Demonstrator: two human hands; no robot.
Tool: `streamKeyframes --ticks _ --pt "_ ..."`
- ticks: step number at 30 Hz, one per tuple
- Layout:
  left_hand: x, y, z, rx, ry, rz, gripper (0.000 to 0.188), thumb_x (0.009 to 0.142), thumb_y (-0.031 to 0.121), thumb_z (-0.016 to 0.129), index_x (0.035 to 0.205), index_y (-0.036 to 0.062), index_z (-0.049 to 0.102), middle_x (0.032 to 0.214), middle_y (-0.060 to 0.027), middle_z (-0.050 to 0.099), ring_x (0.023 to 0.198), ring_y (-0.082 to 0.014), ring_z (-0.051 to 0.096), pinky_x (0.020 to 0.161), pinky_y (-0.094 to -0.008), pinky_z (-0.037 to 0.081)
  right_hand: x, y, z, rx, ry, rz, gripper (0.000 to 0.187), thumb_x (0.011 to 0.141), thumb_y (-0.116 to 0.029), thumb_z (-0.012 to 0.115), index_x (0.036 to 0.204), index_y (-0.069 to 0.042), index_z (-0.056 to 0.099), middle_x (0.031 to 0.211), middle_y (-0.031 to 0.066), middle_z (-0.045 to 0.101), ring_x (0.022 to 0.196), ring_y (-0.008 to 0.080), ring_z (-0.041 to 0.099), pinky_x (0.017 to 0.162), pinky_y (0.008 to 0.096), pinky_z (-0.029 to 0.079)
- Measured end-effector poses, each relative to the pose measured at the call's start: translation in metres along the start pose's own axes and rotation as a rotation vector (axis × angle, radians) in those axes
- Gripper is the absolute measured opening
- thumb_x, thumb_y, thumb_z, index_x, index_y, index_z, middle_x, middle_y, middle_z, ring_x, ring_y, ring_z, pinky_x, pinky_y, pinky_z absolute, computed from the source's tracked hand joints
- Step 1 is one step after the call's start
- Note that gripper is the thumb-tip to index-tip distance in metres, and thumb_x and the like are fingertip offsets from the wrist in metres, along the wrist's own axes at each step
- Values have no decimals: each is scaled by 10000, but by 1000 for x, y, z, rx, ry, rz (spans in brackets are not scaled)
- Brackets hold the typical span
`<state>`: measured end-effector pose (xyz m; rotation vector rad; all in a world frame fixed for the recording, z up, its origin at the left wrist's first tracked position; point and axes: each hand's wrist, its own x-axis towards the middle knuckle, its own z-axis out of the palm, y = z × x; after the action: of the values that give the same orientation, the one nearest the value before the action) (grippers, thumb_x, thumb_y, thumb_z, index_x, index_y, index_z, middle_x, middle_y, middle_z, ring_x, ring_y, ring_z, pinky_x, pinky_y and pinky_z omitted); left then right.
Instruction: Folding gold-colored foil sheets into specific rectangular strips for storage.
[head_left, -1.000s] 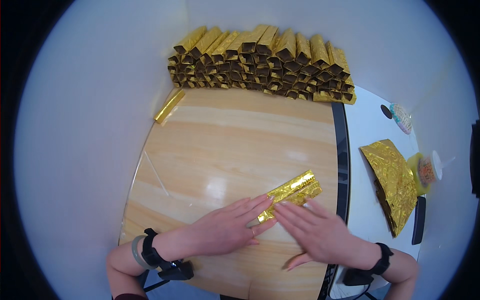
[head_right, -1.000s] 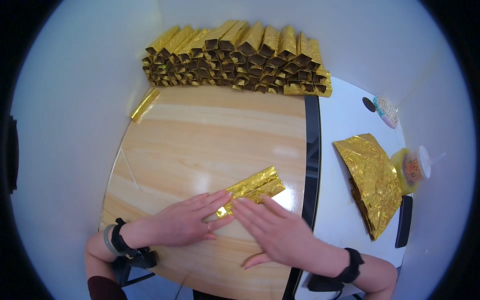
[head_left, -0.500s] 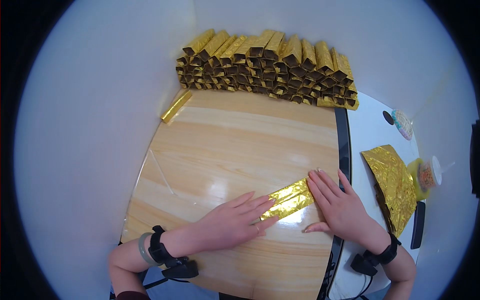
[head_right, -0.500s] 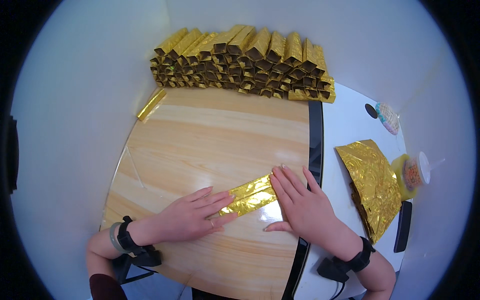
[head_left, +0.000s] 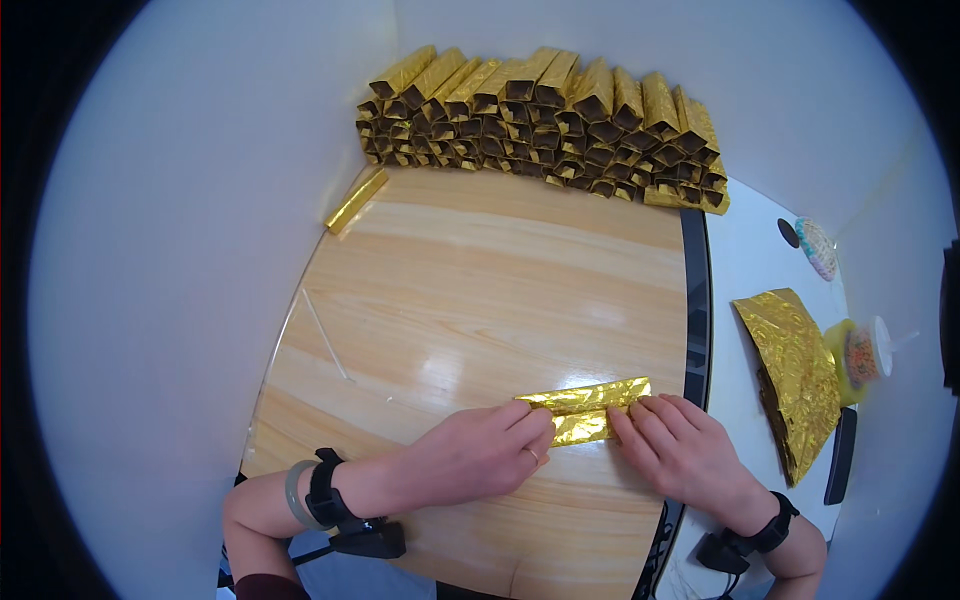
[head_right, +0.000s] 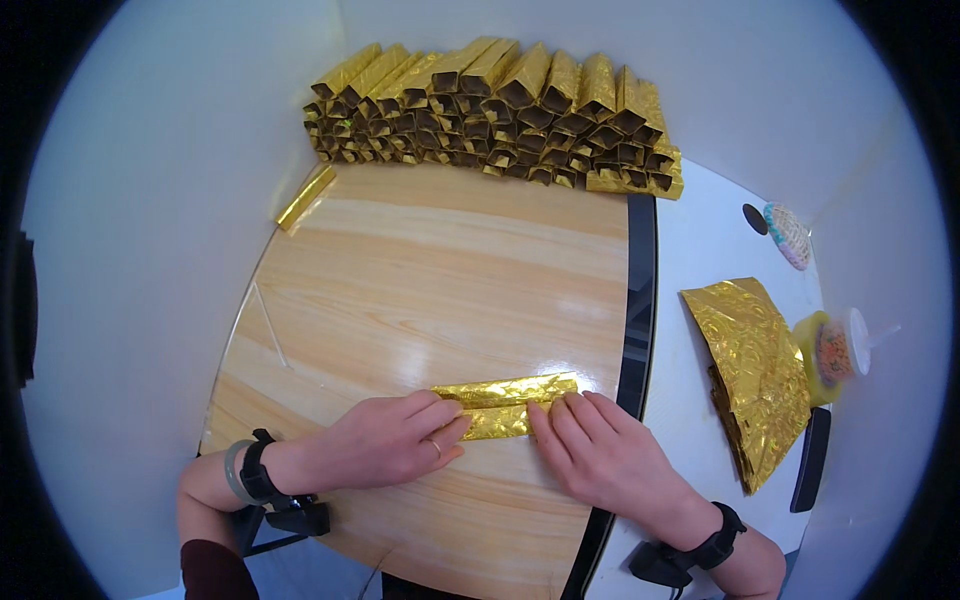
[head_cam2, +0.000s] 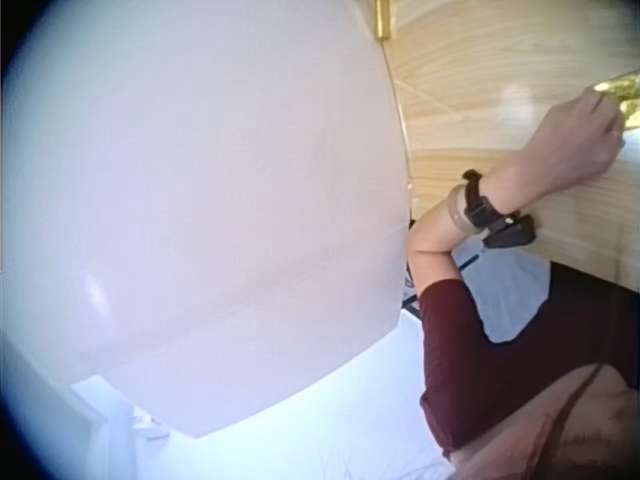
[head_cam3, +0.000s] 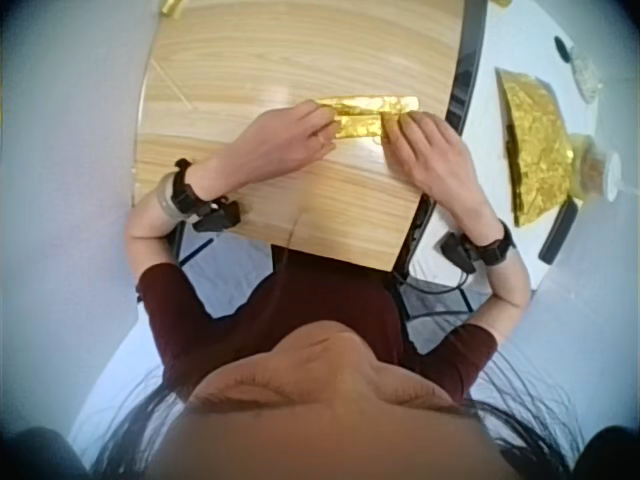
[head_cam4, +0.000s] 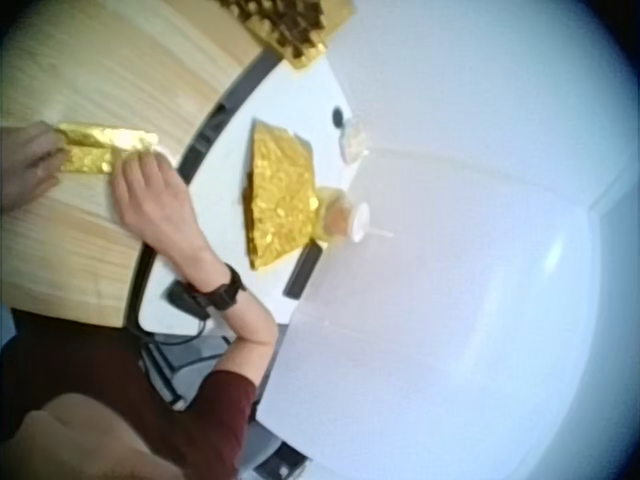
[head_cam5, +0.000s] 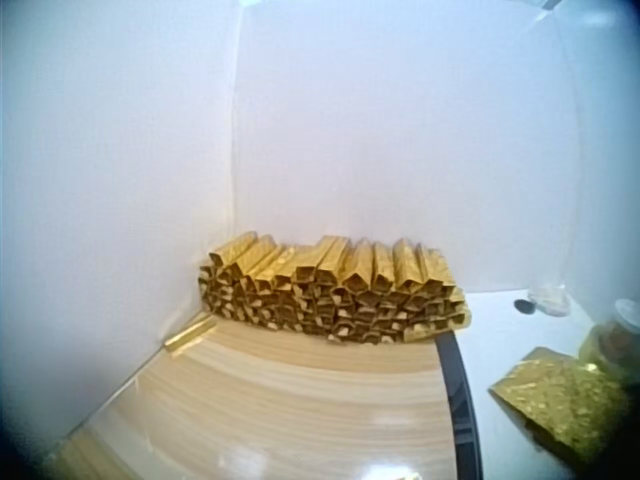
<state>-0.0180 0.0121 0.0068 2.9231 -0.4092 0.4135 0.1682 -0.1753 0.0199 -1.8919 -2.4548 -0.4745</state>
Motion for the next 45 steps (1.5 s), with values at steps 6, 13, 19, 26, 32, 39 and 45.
streamKeyframes --ticks 6,13,19,26,32,39,45 --pt "6 4 1 55 -43 -124 256 769 201 695 932 11 642 857 -38 546 797 -165 567 552 -263 501 2 6 4 170 89 88 292 734 -91 629 1011 2 623 883 87 614 847 225 608 774 320 509" --pt "6 -4 1 -179 57 -334 131 776 155 710 886 90 685 832 -14 597 765 -176 580 577 -299 496 6 25 5 540 39 285 163 782 -133 691 921 -67 638 854 43 616 809 224 613 665 335 518" --pt "11 -15 -3 -510 100 -664 150 768 160 750 890 86 705 702 -21 597 747 -187 569 611 -308 474 18 37 10 836 -32 486 115 817 -134 687 871 -49 631 831 90 584 714 275 605 643 352 507" --pt "10 -23 -8 -434 48 -737 172 699 211 805 730 86 691 678 -12 574 763 -180 517 655 -305 451 26 48 11 909 -89 482 133 815 -109 697 890 -38 614 839 106 569 705 261 604 633 348 488" --pt "8 -31 0 -396 41 -658 251 697 195 802 904 113 686 925 -37 544 939 -227 450 854 -329 394 32 53 5 999 -212 552 144 799 -89 709 883 -33 607 845 108 575 733 244 606 664 343 486" --pt "11 -28 5 -391 171 -480 303 716 142 765 996 87 666 1027 -32 546 1007 -249 447 881 -360 403 36 59 0 884 -298 401 171 751 -87 718 861 -51 593 815 94 565 795 266 578 688 353 481" --pt "13 -32 2 -405 294 -377 268 702 -9 718 949 84 675 832 -27 554 836 -225 503 706 -318 446 31 49 0 556 38 342 163 729 -92 711 844 -79 597 809 57 550 794 248 569 672 339 486"
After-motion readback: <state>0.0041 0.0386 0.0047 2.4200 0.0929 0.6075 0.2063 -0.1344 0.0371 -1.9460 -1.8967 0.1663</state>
